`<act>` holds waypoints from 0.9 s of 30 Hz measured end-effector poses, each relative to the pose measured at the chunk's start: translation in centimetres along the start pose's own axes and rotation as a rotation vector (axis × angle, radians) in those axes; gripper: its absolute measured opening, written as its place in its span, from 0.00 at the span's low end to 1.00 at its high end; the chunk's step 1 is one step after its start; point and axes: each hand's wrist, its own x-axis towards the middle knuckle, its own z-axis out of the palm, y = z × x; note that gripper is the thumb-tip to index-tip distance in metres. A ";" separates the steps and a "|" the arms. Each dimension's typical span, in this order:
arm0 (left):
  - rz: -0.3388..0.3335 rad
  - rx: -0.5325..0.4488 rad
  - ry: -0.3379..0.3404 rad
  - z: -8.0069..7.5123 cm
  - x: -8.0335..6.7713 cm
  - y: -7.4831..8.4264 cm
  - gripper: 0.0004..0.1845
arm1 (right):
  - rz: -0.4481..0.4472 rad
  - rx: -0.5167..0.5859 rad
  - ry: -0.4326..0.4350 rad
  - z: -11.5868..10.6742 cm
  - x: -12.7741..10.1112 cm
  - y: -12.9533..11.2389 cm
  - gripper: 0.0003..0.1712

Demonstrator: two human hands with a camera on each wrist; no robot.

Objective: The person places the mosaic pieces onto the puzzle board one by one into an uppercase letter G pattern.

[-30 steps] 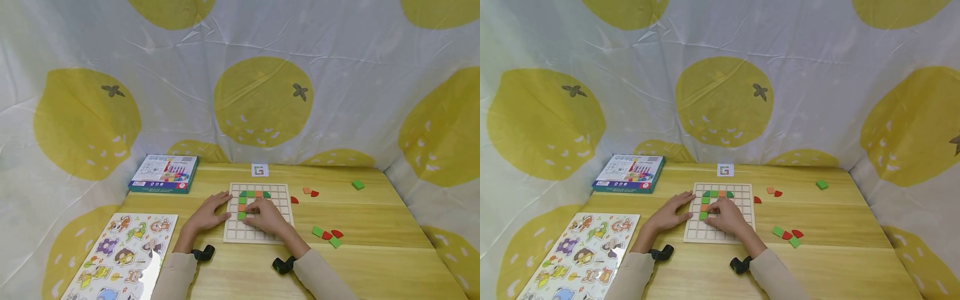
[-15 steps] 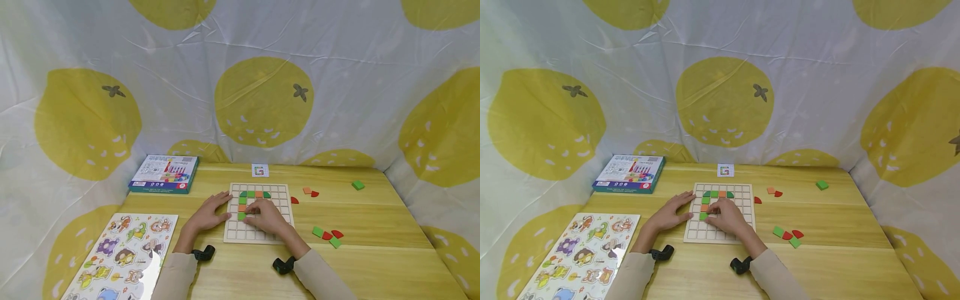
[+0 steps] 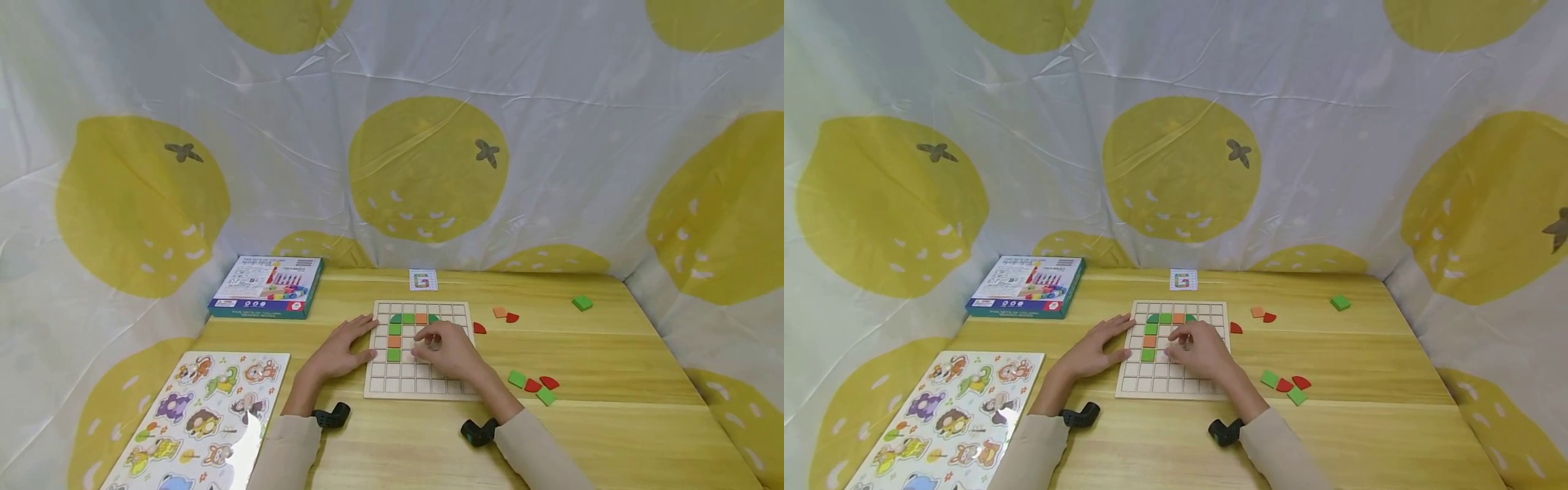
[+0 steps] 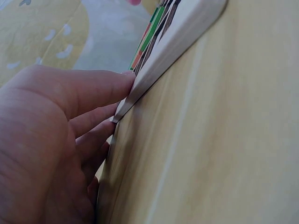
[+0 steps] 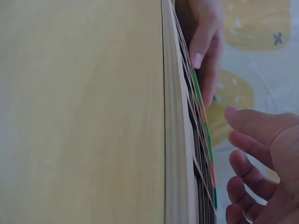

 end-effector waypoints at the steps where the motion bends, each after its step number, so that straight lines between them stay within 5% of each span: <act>1: 0.002 0.003 -0.001 0.0 0.0 0.0 0.36 | 0.007 -0.001 0.009 -0.3 -0.1 0.3 0.09; 16: 0.027 0.003 -0.001 -0.1 0.1 0.0 0.34 | 0.066 -0.042 0.107 -7.0 -1.6 5.6 0.12; 27: 0.030 0.008 0.000 0.0 0.0 0.0 0.34 | 0.137 -0.130 0.082 -12.8 -1.6 10.8 0.18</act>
